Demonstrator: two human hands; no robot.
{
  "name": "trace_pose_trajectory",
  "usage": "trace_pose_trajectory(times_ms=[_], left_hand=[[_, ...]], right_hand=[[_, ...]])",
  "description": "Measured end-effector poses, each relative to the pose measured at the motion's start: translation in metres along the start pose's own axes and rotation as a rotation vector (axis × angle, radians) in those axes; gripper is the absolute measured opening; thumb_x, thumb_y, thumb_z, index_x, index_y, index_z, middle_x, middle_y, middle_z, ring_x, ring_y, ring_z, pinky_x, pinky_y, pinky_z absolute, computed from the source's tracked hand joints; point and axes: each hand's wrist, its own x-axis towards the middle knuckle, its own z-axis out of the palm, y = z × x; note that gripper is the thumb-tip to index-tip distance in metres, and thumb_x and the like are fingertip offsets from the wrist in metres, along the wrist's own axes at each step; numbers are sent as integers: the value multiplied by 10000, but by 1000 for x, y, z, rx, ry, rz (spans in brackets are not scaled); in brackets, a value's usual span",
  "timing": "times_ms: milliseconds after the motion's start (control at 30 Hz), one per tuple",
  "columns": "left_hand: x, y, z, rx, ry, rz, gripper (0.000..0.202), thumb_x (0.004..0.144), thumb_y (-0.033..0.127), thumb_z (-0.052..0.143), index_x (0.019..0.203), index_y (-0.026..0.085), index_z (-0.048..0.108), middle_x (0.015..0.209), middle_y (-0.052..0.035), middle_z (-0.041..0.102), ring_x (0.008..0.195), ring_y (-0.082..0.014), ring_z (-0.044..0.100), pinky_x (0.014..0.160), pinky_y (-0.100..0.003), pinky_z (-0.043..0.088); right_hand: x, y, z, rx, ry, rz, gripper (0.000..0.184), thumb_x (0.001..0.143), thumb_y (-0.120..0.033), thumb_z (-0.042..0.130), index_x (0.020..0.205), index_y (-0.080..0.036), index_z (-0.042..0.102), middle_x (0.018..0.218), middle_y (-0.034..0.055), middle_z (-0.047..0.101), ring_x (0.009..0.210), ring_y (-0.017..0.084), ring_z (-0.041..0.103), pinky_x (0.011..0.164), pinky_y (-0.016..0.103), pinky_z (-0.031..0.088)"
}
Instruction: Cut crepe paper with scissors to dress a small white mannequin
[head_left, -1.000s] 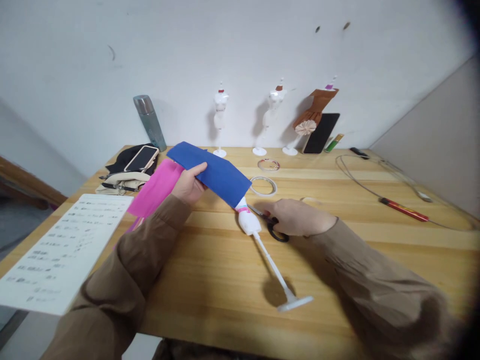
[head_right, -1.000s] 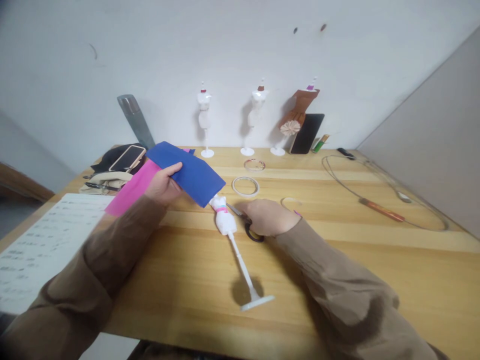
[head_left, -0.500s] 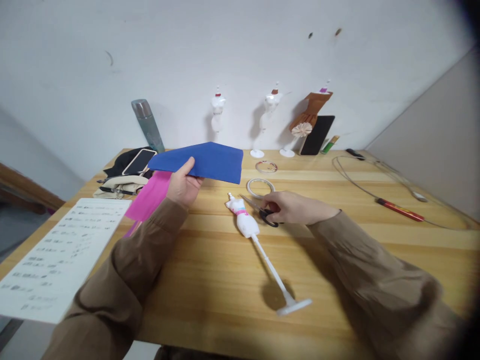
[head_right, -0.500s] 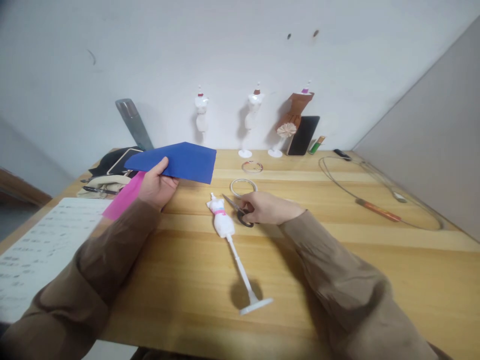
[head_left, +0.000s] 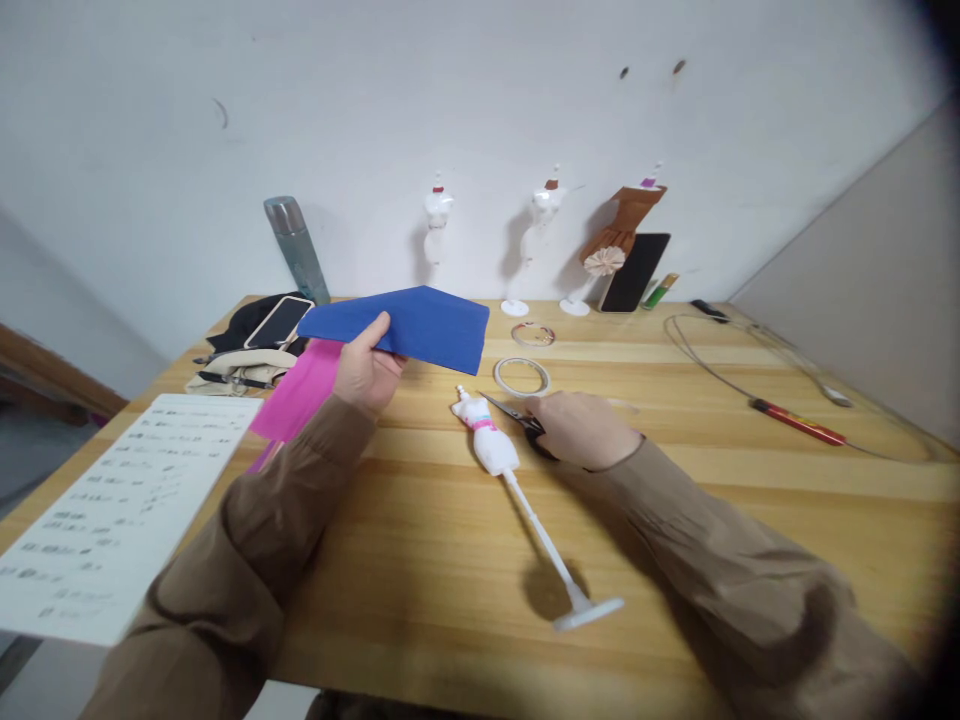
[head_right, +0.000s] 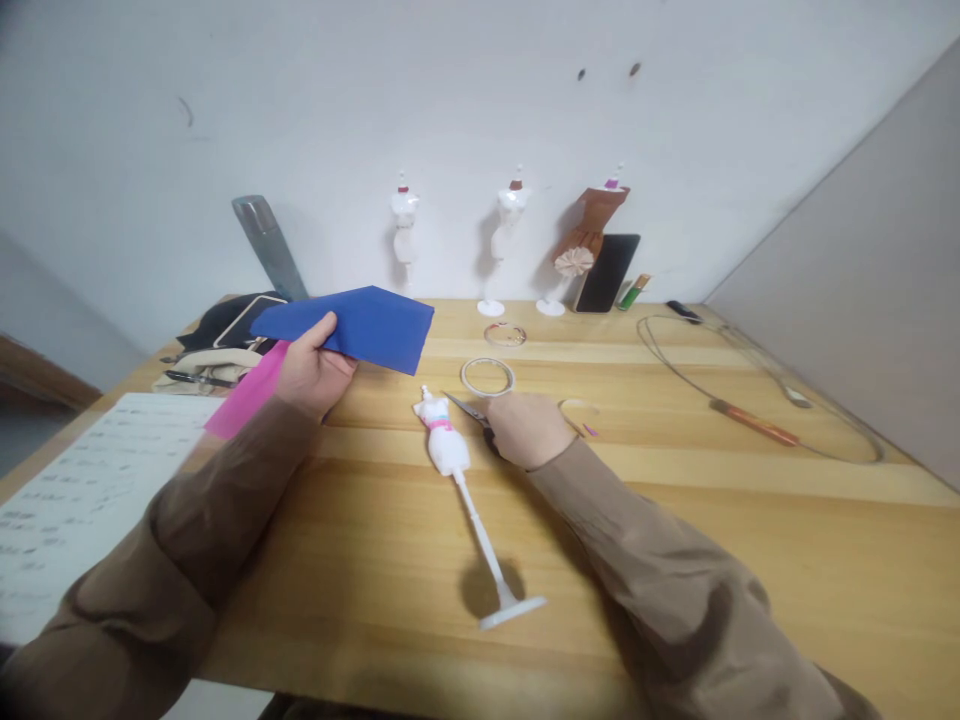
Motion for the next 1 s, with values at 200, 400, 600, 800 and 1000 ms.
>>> trace_pose_trajectory(times_ms=[200,400,600,800,1000], left_hand=[[-4,-2,3,-12,22,10,304,917,62,562,1176,176,675,1004,-33,782,922,-126,729,940,-264,562],[-3,-14,-2,25,18,-12,257,917,103,580,1135,179,694,1004,-39,776,938,-138,720,900,-255,560],[-6,-24,-4,82,-45,-33,296,921,102,562,1184,176,674,1114,-65,747,1126,-191,667,965,-319,543],[-9,-26,-1,104,-70,-28,284,941,123,517,1158,200,684,1159,-75,731,1229,-223,609,982,-362,536],[-8,-26,-4,141,-166,81,272,922,186,562,1173,218,662,1211,-83,701,1235,-238,600,967,-377,538]], right_hand=[[20,31,5,442,15,-11,456,799,-171,580,1250,-111,611,877,125,719,723,212,639,627,292,438],[18,41,2,1567,44,-196,591,754,-485,727,1211,-136,590,807,40,679,416,27,276,415,217,147],[22,11,6,2001,39,-349,457,700,-385,820,1036,-194,575,844,37,726,386,-12,156,398,177,82],[25,4,10,2109,105,-431,533,658,-384,877,1071,-245,571,759,-49,661,397,8,270,399,163,242],[27,9,13,2088,68,-349,560,651,-665,800,961,-228,637,676,-34,626,509,90,530,625,281,541]])
